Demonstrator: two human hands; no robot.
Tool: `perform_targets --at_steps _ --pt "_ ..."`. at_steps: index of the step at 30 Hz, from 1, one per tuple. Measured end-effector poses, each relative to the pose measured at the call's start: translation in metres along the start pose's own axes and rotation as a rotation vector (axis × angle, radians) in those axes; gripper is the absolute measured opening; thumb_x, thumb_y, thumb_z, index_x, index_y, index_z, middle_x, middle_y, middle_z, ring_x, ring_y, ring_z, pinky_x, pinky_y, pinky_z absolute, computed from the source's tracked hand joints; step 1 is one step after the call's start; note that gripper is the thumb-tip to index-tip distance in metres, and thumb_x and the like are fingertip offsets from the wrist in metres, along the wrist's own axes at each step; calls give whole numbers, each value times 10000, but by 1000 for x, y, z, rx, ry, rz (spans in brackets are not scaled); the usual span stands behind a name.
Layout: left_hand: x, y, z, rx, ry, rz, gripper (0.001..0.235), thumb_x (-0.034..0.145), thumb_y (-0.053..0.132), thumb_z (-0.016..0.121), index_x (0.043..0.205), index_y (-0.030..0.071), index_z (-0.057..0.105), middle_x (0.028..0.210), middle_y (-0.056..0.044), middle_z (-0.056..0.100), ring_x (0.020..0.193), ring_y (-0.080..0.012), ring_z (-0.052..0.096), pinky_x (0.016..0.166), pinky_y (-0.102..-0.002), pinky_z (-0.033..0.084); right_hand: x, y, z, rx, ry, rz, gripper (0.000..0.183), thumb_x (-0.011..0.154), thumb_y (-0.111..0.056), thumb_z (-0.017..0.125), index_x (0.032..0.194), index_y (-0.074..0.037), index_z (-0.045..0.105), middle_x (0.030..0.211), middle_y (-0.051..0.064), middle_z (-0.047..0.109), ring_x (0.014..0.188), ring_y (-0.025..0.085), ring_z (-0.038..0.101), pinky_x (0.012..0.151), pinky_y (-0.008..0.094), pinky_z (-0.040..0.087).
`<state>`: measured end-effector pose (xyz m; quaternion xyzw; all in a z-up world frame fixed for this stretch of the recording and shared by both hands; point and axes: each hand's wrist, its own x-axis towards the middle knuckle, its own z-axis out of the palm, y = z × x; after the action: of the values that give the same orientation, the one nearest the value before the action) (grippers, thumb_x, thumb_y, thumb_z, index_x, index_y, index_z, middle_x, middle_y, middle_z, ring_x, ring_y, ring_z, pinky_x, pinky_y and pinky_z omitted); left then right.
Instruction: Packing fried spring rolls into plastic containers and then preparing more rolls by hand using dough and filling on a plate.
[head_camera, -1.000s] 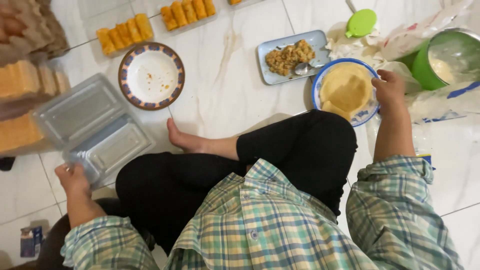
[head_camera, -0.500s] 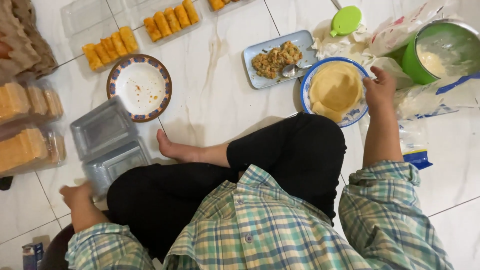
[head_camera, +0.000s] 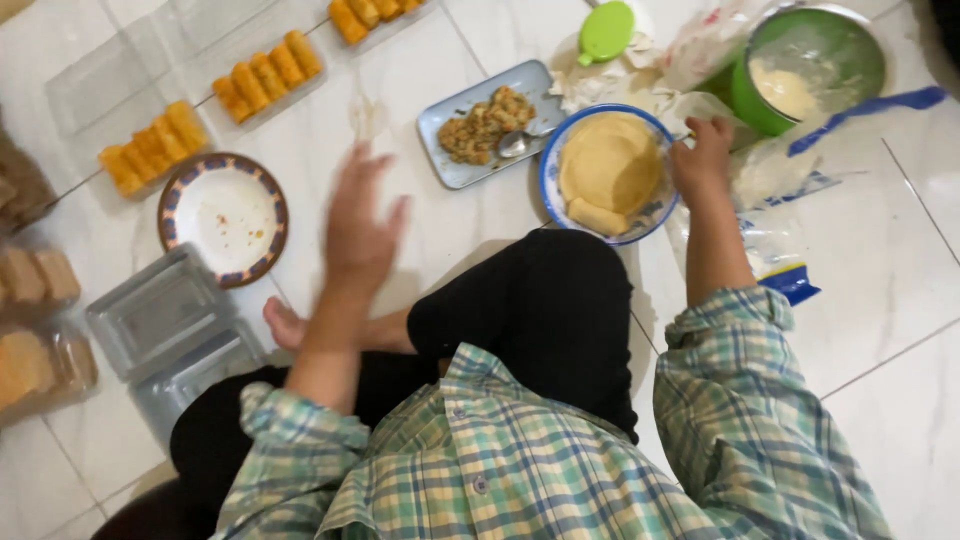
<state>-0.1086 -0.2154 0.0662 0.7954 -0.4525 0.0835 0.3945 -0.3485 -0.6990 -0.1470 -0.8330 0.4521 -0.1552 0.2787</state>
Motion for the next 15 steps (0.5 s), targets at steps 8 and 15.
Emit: perform_targets --at_steps 8,15 --pt "24 98 164 149 -185 296 571 844 324 791 1372 216 604 1467 -129 517 1234 -335 630 1019 -500 520 66 64 47 -230 -106 17 325 921 -78 747 1236 -155 763 1573 285 224 1242 501 606 988 534 552" --pt "42 132 179 98 -483 202 453 951 298 733 1374 229 585 1507 -119 484 1318 -341 597 1090 -518 467 44 -7 -7 -485 -113 -10 338 766 -57 675 1083 -14 785 967 247 736 974 424 729 866 485 585"
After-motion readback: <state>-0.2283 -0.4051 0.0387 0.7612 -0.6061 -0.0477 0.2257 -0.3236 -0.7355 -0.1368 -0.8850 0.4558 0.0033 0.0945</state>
